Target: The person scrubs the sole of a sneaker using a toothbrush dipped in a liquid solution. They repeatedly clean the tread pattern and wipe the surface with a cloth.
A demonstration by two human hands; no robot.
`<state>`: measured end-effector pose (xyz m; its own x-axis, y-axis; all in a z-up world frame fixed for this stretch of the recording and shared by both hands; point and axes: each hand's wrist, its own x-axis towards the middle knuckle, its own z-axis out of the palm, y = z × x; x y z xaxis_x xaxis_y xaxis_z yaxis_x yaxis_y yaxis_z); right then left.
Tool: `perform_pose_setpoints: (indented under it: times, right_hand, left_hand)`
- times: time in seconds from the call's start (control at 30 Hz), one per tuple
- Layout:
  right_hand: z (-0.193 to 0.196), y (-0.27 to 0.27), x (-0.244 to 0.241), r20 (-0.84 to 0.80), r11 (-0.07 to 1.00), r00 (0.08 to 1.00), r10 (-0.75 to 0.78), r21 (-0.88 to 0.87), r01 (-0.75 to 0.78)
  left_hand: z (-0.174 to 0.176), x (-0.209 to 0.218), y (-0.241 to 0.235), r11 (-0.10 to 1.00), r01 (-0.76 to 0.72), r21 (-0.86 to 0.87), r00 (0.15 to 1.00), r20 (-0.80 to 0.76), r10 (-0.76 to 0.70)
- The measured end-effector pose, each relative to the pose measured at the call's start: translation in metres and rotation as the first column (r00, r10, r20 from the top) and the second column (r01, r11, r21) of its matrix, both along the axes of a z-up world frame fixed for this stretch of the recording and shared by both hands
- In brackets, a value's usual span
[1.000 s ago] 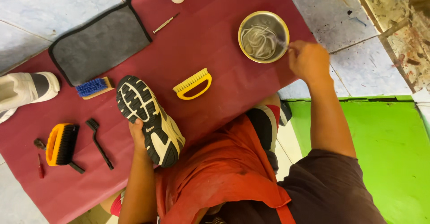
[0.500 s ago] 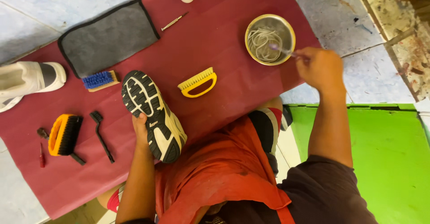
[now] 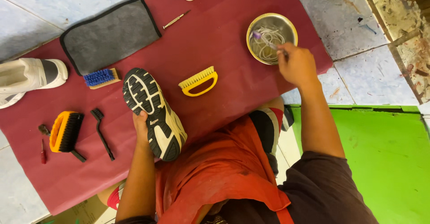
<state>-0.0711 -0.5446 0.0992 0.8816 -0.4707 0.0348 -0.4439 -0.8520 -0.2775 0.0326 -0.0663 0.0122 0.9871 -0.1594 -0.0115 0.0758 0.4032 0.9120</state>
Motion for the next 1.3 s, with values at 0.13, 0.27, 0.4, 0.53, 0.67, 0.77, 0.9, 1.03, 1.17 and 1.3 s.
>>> perform_pose_setpoints:
  times: [0.13,0.27,0.4,0.53,0.67,0.77,0.9,1.03,1.17,1.3]
  right_hand:
    - [0.023,0.000,-0.015,-0.115,0.998,0.993,0.015,-0.064,-0.023]
    - [0.021,-0.016,-0.026,-0.032,0.989,0.999,-0.008,-0.145,0.004]
    - [0.005,-0.014,-0.027,-0.016,0.997,1.000,-0.009,-0.080,0.008]
    - [0.026,-0.019,-0.039,-0.011,0.996,1.000,0.017,-0.091,-0.018]
    - [0.018,-0.009,-0.032,-0.048,0.991,0.999,0.019,-0.134,-0.025]
    - [0.021,-0.015,-0.024,-0.023,0.988,1.000,-0.002,-0.155,-0.002]
    - [0.014,-0.012,-0.020,-0.099,0.996,0.995,-0.011,-0.094,0.001]
    - [0.034,-0.013,-0.041,-0.008,0.981,1.000,0.010,-0.195,-0.011]
    - [0.044,0.020,-0.063,0.367,0.996,0.930,0.003,-0.089,0.032]
    - [-0.015,0.038,-0.069,0.595,0.999,0.804,-0.024,-0.020,0.045]
  left_hand:
    - [0.016,-0.011,-0.003,0.998,-0.027,-0.053,0.999,-0.046,0.024]
    - [0.004,-0.001,0.002,1.000,0.016,-0.008,1.000,-0.004,-0.016]
    - [-0.002,0.005,0.005,1.000,-0.002,0.003,1.000,0.003,0.002]
    - [0.000,-0.006,0.004,1.000,0.021,-0.009,1.000,0.018,-0.021]
    - [0.003,-0.006,0.003,0.994,0.052,0.091,0.996,0.061,-0.057]
    - [0.005,-0.005,0.002,0.992,0.037,0.117,0.995,0.085,-0.047]
    - [0.003,-0.004,0.005,0.996,0.040,0.081,0.999,0.012,-0.041]
    - [0.013,-0.005,0.004,0.996,0.035,0.078,0.999,-0.014,-0.034]
    - [0.028,-0.005,-0.002,0.999,-0.047,-0.004,0.954,-0.296,0.044]
    - [0.020,0.003,-0.006,0.995,-0.012,0.101,1.000,-0.019,0.014]
